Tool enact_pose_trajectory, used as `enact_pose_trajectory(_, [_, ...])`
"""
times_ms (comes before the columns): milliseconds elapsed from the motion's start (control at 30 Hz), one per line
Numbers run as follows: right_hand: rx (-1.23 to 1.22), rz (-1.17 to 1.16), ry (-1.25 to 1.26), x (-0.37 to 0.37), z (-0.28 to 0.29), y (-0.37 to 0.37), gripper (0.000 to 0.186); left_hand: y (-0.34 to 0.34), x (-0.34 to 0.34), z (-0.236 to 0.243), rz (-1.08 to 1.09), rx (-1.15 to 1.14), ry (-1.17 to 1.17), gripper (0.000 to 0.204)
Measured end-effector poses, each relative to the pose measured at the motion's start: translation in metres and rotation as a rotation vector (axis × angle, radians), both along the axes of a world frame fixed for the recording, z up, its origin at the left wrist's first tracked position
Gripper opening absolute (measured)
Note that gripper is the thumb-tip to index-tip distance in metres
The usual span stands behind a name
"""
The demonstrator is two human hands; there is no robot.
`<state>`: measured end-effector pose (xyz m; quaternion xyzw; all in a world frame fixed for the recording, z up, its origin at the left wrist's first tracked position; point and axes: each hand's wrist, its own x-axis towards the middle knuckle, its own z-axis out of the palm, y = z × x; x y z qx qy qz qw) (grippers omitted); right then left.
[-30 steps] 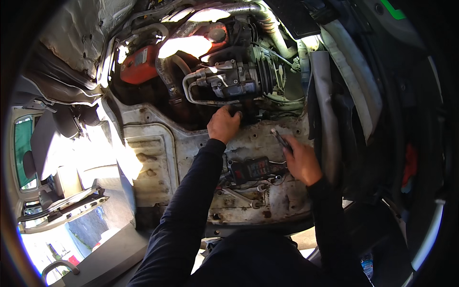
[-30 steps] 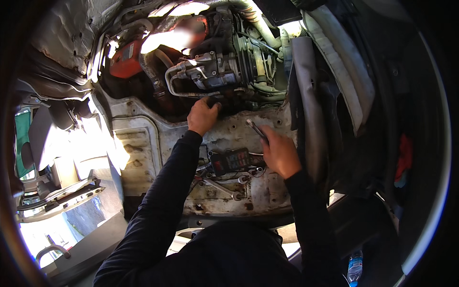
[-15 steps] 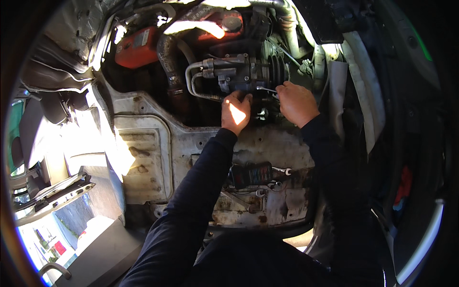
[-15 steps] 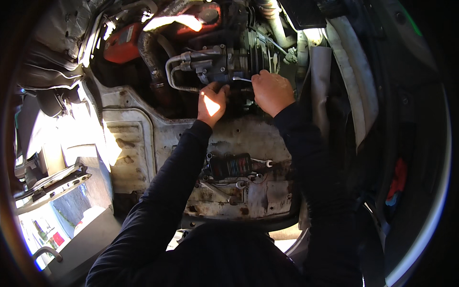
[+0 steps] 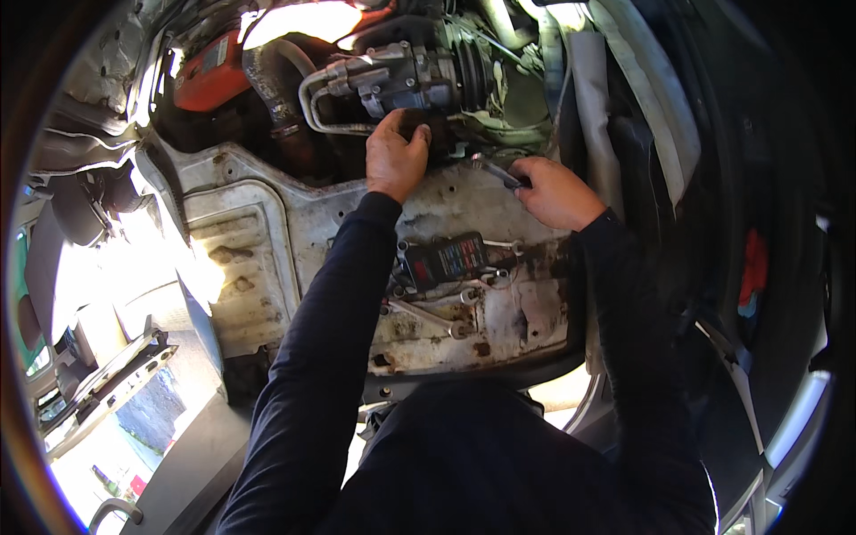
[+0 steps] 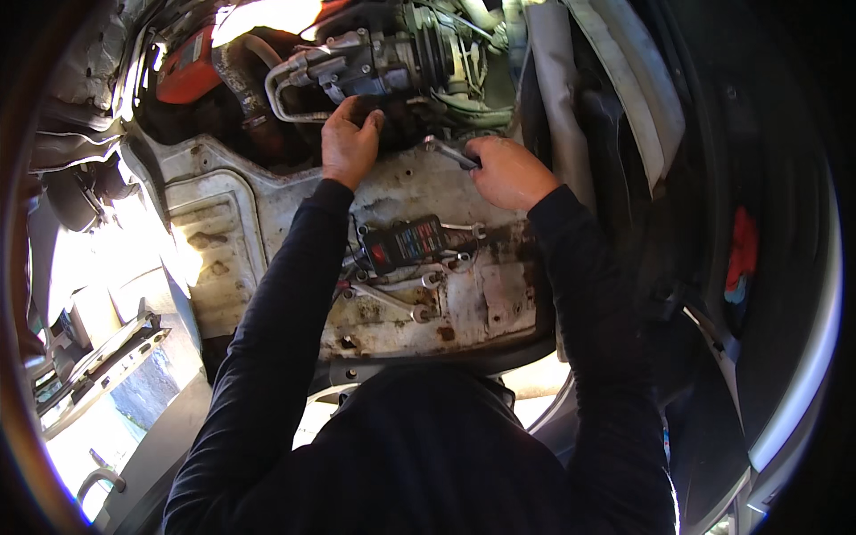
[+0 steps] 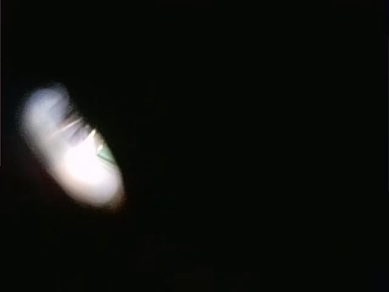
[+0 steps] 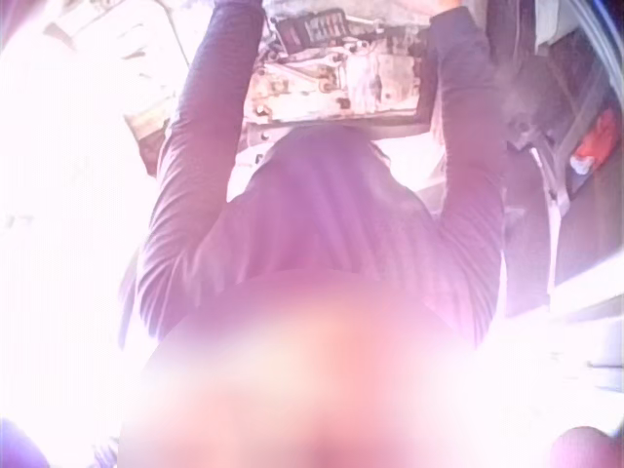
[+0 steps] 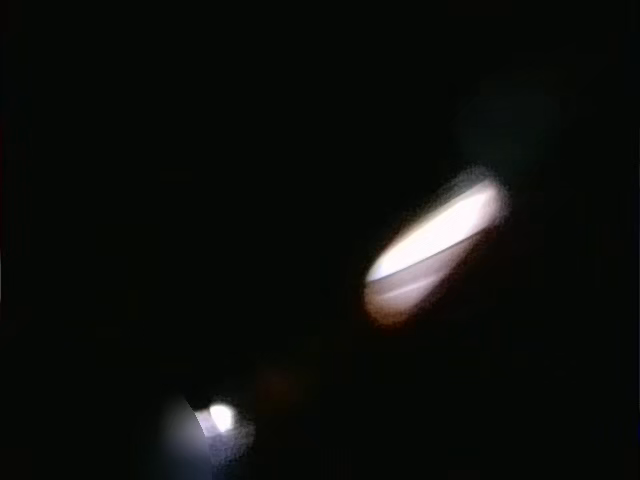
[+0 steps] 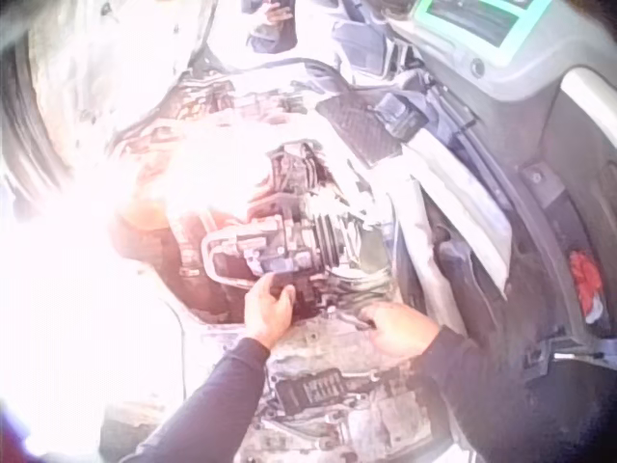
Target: The person uses a wrench to tighten bolts on a car engine component under the hood. They repeatedly reposition the wrench and adjust their grip while working on the same area of the engine.
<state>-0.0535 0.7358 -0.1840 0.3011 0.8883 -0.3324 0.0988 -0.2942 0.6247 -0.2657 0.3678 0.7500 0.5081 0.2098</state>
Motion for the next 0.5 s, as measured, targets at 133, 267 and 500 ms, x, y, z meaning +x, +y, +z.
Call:
enact_pose_trajectory(133, [-0.018,0.030,-0.046,0.028,-0.011,-0.022,0.027,-0.054,0.015,0.041,-0.274,-0.157,0.264,0.038])
enact_pose_trajectory(267, [0.121,-0.026,-0.042,0.039,-0.021,-0.046,0.022,-0.104,0.036,0.080,-0.481,-0.421,0.406,0.054])
enact_pose_trajectory(500, [0.350,0.088,0.160,0.062,-0.032,-0.089,0.019,-0.145,0.086,0.086,-0.613,-0.608,0.616,0.082])
